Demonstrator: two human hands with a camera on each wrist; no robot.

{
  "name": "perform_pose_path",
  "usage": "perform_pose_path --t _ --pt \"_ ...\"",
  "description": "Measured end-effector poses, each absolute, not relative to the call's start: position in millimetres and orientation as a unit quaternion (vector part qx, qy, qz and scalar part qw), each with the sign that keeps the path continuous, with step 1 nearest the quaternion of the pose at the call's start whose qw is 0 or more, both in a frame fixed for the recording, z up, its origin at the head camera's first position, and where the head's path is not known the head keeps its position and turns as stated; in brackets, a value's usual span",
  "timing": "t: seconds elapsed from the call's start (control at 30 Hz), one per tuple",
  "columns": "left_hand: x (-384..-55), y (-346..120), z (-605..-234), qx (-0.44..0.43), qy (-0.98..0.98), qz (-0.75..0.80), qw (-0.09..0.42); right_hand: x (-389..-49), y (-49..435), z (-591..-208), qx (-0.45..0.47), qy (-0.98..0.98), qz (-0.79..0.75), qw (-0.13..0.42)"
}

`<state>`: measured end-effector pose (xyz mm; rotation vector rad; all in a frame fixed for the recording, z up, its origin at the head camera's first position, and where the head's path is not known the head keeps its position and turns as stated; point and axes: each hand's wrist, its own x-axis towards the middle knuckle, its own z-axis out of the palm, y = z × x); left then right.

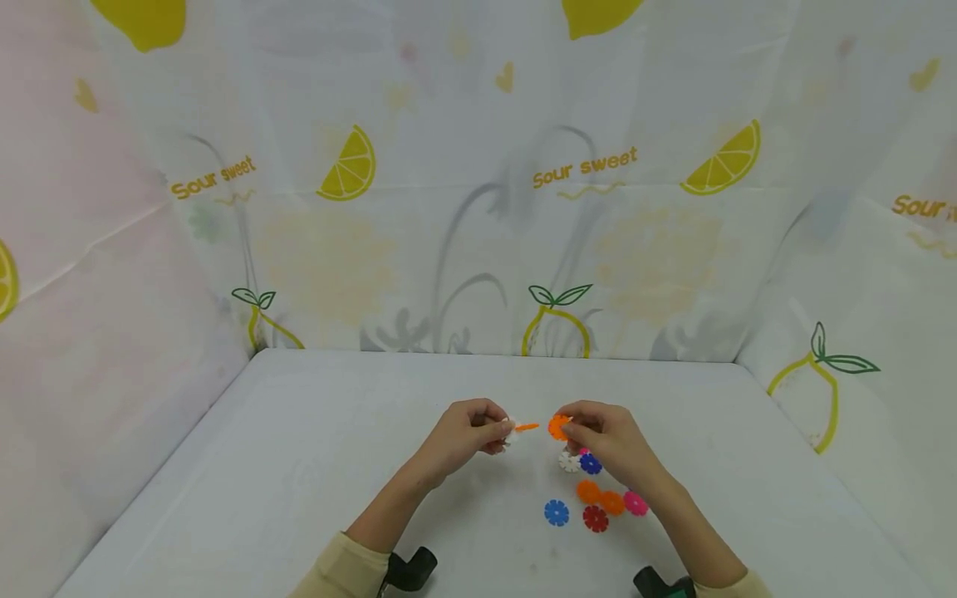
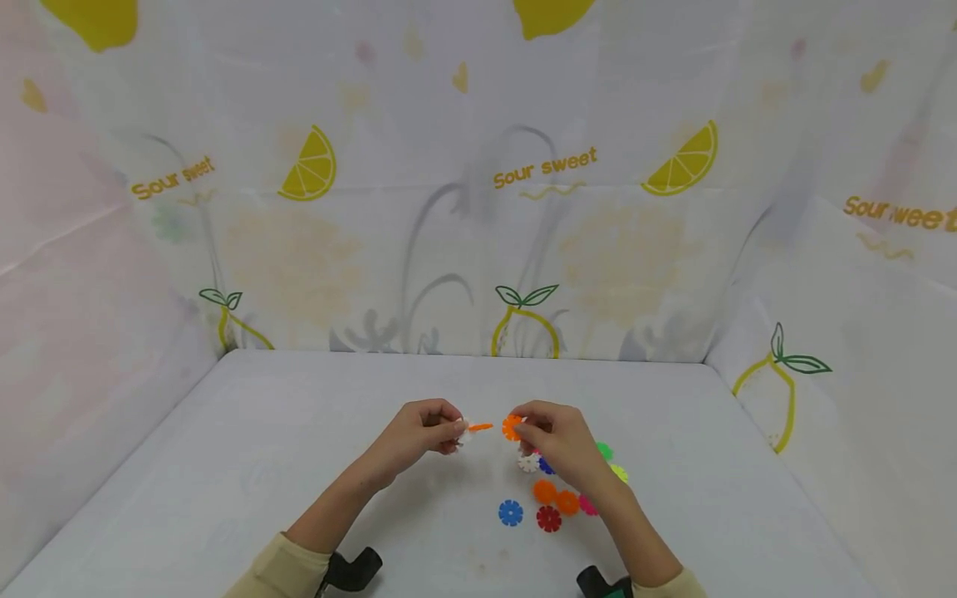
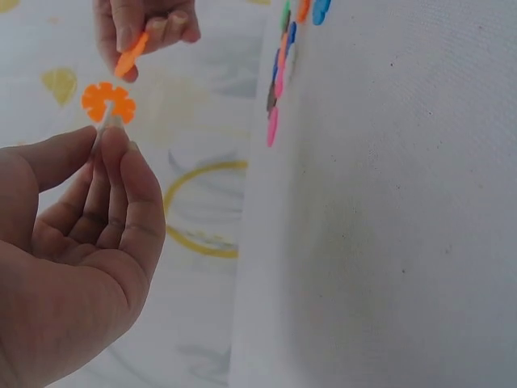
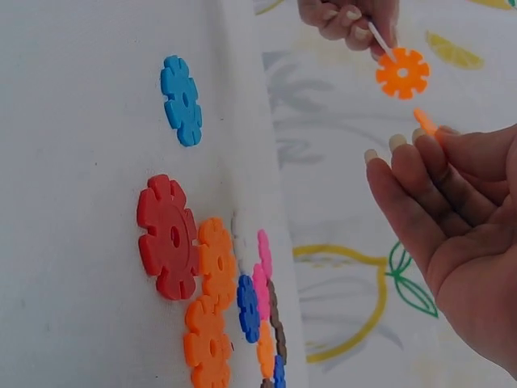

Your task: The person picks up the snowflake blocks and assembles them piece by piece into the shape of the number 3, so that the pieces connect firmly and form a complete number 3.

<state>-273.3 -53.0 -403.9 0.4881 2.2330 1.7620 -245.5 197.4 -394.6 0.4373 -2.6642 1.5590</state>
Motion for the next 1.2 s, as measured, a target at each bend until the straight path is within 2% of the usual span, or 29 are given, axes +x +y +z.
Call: perform_pose_path --t 0.23,0.57,0.93,1.2 --pt "-271 -51 -404 0.181 0.769 0.6 0.124 -243 196 -392 0.164 -0.852 0.497 0.018" --pt "-268 -49 -404 0.196 0.771 0.593 0.124 -241 190 -394 0.175 -0.844 0.506 -0.001" --pt "-266 -47 -404 0.204 0.788 0.572 0.099 -239 186 -394 0.168 -0.842 0.513 -0.009" --pt "-263 -46 -401 0.201 0.796 0.565 0.082 -237 183 -394 0.176 -0.847 0.501 0.009"
